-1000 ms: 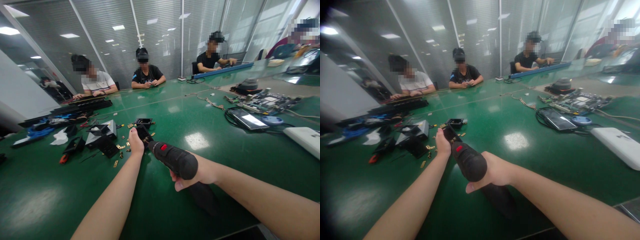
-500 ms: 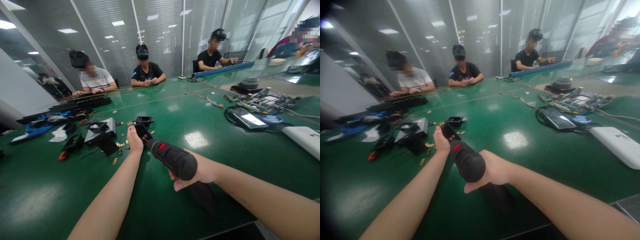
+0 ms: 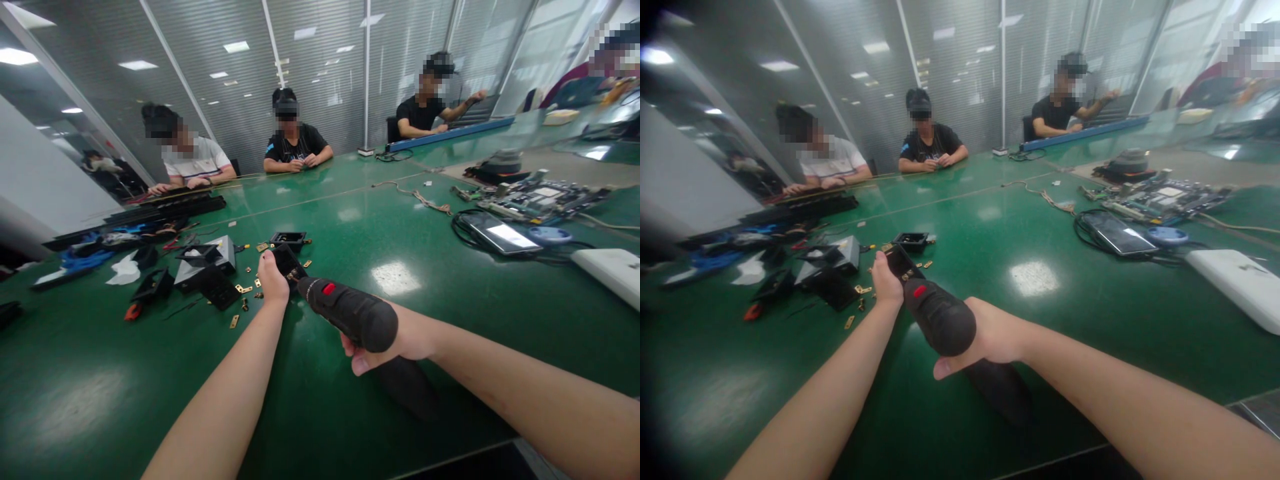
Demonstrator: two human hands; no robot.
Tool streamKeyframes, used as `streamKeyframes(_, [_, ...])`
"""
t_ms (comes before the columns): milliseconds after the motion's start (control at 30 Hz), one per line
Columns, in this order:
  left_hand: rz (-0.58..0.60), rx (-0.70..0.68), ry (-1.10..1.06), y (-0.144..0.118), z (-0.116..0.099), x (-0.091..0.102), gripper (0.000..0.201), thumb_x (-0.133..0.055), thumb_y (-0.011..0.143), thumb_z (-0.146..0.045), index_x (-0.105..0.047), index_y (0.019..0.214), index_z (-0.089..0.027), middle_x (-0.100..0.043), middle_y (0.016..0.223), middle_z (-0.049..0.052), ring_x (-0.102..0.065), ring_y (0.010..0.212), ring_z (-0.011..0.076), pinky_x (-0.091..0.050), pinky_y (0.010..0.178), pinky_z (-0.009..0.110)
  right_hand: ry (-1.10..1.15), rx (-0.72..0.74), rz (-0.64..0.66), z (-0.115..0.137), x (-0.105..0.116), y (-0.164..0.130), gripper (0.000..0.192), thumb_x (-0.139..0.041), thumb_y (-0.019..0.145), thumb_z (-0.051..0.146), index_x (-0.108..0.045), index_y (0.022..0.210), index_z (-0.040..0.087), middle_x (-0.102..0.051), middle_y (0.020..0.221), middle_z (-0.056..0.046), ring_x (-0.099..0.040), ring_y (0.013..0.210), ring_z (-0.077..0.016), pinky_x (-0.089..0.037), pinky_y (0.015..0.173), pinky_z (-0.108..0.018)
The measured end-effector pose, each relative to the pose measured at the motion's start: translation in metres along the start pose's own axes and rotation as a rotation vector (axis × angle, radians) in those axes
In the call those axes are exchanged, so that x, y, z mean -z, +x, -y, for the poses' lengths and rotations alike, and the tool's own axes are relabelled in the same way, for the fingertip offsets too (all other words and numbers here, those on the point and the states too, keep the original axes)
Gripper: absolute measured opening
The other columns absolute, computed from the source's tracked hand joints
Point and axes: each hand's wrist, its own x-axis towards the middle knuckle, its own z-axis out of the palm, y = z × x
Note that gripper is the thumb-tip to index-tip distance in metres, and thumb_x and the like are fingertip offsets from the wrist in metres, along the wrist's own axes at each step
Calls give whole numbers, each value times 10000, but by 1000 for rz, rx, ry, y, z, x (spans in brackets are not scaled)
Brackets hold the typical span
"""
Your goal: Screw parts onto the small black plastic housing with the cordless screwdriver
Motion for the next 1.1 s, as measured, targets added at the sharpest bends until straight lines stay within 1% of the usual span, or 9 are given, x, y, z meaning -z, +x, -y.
streamKeyframes(67, [5,7,11,1,1,0,751,-449,966,-963,-585,870,-231,-626,860,33,-580,831,207,-466,783,356,12,15,7,-2,1,0,512,-1126,648,399,-777,953,180,-700,803,21,-620,747,-174,-522,690,-313])
streamKeyframes(267, [-5,-30,117,-2,-4,1,728,-414,1025,-914,-606,842,-236,-650,872,57,-592,852,233,-502,846,388,-3,5,-16,-5,2,2,495,-1126,638,412,-768,885,176,-704,803,17,-620,743,-177,-529,699,-324])
streamKeyframes(367, [2,-34,160,-3,-7,1,733,-401,1027,-922,-585,807,-247,-638,850,59,-582,844,246,-508,851,409,-2,-16,-18,-4,1,1,480,-1122,642,388,-761,872,171,-696,790,20,-612,731,-176,-521,699,-328])
streamKeyframes(467, [-2,-25,159,-4,-7,1,728,-405,1023,-923,-574,793,-253,-627,836,54,-574,836,246,-506,841,407,11,-15,-23,-3,0,1,470,-1120,651,378,-770,889,173,-702,807,19,-614,741,-173,-521,702,-324])
streamKeyframes(567, [3,-13,156,-3,-4,1,719,-419,1026,-910,-590,802,-248,-634,835,52,-579,833,244,-506,834,404,24,-13,-18,-2,0,1,481,-1124,642,384,-777,904,179,-713,828,18,-614,752,-170,-522,708,-319])
streamKeyframes(733, [17,19,113,0,4,0,703,-438,1020,-899,-596,821,-244,-640,847,49,-595,831,236,-499,831,402,31,-46,-29,0,-1,2,484,-1120,628,373,-734,836,169,-685,810,14,-609,756,-180,-506,730,-340])
streamKeyframes(900, [63,32,121,3,11,-1,674,-481,1012,-880,-592,802,-249,-650,851,54,-608,858,247,-493,842,405,55,-53,-38,-2,0,3,493,-1121,620,403,-724,809,179,-660,773,21,-600,736,-179,-518,727,-343])
streamKeyframes(1000, [78,71,139,4,12,0,652,-471,1044,-840,-602,815,-244,-657,853,64,-609,858,254,-479,836,418,72,-28,-27,-2,0,4,478,-1114,642,404,-727,808,179,-687,805,7,-612,763,-180,-529,744,-338])
streamKeyframes(1100, [87,66,143,4,12,1,625,-462,1087,-785,-611,834,-233,-673,866,83,-610,864,257,-472,842,430,71,-36,-24,-2,-1,4,488,-1121,633,394,-721,809,176,-694,815,-5,-614,768,-182,-527,744,-336])
